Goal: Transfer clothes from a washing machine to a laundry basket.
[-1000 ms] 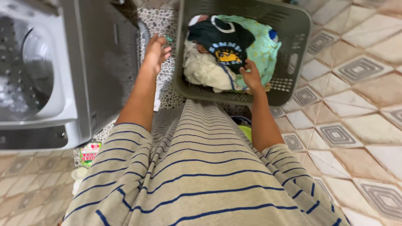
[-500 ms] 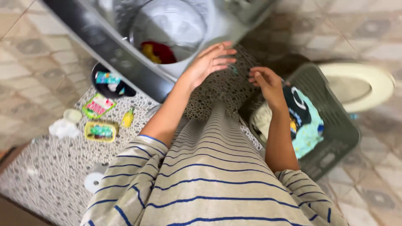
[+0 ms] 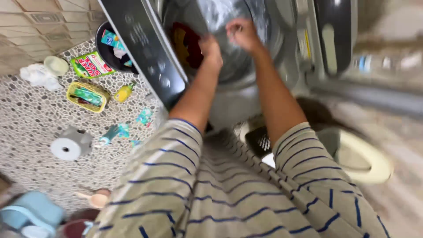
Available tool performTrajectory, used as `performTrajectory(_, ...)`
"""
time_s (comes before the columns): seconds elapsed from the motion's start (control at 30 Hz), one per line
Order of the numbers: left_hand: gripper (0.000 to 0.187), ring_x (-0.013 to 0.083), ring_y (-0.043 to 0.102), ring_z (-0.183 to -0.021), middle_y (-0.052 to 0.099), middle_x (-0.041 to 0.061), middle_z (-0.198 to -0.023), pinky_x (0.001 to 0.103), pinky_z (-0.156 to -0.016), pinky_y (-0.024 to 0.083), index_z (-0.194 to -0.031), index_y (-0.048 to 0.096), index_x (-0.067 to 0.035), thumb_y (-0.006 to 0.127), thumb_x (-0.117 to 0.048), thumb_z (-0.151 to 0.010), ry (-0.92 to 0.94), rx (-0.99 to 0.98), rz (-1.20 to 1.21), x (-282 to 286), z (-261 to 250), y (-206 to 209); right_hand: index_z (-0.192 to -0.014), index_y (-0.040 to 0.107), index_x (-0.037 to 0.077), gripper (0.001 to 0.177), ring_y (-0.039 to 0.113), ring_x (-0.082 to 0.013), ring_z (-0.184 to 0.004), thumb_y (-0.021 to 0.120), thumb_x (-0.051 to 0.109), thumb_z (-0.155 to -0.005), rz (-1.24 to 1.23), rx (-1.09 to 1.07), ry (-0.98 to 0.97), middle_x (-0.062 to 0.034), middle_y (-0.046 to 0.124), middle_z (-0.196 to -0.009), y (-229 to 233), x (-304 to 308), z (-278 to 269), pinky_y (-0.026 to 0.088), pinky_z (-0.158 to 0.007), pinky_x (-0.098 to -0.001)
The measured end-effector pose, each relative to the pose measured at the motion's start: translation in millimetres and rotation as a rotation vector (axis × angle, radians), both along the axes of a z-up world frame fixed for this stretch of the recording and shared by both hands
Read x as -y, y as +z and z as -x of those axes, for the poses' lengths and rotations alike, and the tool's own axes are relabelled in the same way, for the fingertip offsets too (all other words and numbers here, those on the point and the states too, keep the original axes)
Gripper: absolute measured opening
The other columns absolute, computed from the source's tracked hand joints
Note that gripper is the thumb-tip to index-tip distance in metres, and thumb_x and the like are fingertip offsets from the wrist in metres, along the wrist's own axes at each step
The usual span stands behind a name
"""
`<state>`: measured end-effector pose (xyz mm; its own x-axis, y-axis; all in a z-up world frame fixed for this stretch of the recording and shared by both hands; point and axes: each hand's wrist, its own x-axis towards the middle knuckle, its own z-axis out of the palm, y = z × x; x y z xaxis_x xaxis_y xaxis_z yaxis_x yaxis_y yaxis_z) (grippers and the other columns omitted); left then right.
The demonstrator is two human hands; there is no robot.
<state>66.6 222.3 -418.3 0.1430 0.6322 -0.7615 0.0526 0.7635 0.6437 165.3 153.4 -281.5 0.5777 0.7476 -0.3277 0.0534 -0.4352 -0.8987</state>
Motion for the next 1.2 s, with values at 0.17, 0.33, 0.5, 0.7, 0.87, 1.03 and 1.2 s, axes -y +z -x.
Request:
performTrajectory(0.17,0.052,0.0348,0.069,-0.123,0.071,0.023,-0.137,0.042,-0.101,0.056,-0.132,0.067,0.004,0.068,-0.030,-0.092,-0.566,-0.605,0.109,69.9,27.2,-199.9,-0.099,0.078,0.007,0.020,0.065,-0.0176,-0.060,0.061,0.016,-0.094,0.517,0.061,0.224,-0.0122,0.073,-0.081,-124.8,-22.4,-8.7,0.052,-0.057,-0.0362)
performTrajectory(0.33,0.067,0.0385,0.065,-0.126,0.061,0.026,-0.142,0.045,-0.103,0.054,-0.144,0.051,0.005,0.068,-0.030,-0.089,-0.468,-0.589,0.400,12.2,37.1,-47.3,-0.096,0.079,0.006,0.021,0.067,-0.0267,-0.078,0.064,0.020,-0.095,0.382,0.298,0.624,-0.0171,0.074,-0.095,-289.3,-15.0,9.0,0.054,-0.070,-0.0405)
performTrajectory(0.5,0.068,0.0394,0.064,-0.124,0.060,0.027,-0.141,0.045,-0.102,0.054,-0.144,0.050,0.005,0.066,-0.030,-0.088,-0.266,-0.658,0.463,-18.6,57.0,-12.4,-0.099,0.075,0.004,0.021,0.068,-0.0223,-0.084,0.065,0.021,-0.091,0.560,-0.208,0.660,-0.0154,0.074,-0.098,-275.6,-78.8,74.5,0.054,-0.074,-0.0366)
performTrajectory(0.7,0.061,0.0393,0.066,-0.120,0.063,0.027,-0.135,0.044,-0.098,0.055,-0.138,0.056,0.005,0.062,-0.032,-0.089,0.040,-0.768,0.387,-32.9,74.7,-19.3,-0.109,0.067,0.002,0.020,0.055,-0.0174,-0.070,0.056,0.013,-0.095,0.256,-0.517,0.682,-0.0087,0.060,-0.088,-284.0,-89.0,102.4,0.046,-0.061,-0.0297)
performTrajectory(0.87,0.057,0.0393,0.067,-0.116,0.066,0.027,-0.130,0.044,-0.095,0.056,-0.132,0.061,0.004,0.059,-0.033,-0.089,0.242,-0.770,0.297,-5.1,56.5,-51.2,-0.110,0.071,0.004,0.024,0.062,-0.0211,-0.081,0.074,0.017,-0.090,0.542,-0.920,0.078,-0.0073,0.068,-0.093,-198.5,-95.8,58.4,0.052,-0.074,-0.0381)
performTrajectory(1.03,0.056,0.0374,0.067,-0.114,0.066,0.024,-0.129,0.042,-0.094,0.056,-0.130,0.062,0.004,0.054,-0.039,-0.095,0.542,-0.575,0.170,29.3,20.4,-115.3,-0.115,0.070,0.001,0.025,0.068,-0.0203,-0.098,0.073,0.014,-0.094,0.277,-0.955,-0.088,-0.0082,0.071,-0.110,-99.7,-67.5,-10.1,0.054,-0.093,-0.0372)
performTrajectory(1.2,0.049,0.0323,0.058,-0.122,0.059,0.020,-0.137,0.038,-0.106,0.043,-0.130,0.065,0.006,0.052,-0.036,-0.107,0.477,-0.248,-0.344,-12.6,-26.3,4.5,-0.127,0.064,-0.007,0.029,0.067,-0.0229,-0.107,0.073,0.003,-0.101,-0.184,-0.814,-0.093,-0.0144,0.066,-0.120,-18.4,-36.8,-39.2,0.053,-0.100,-0.0389)
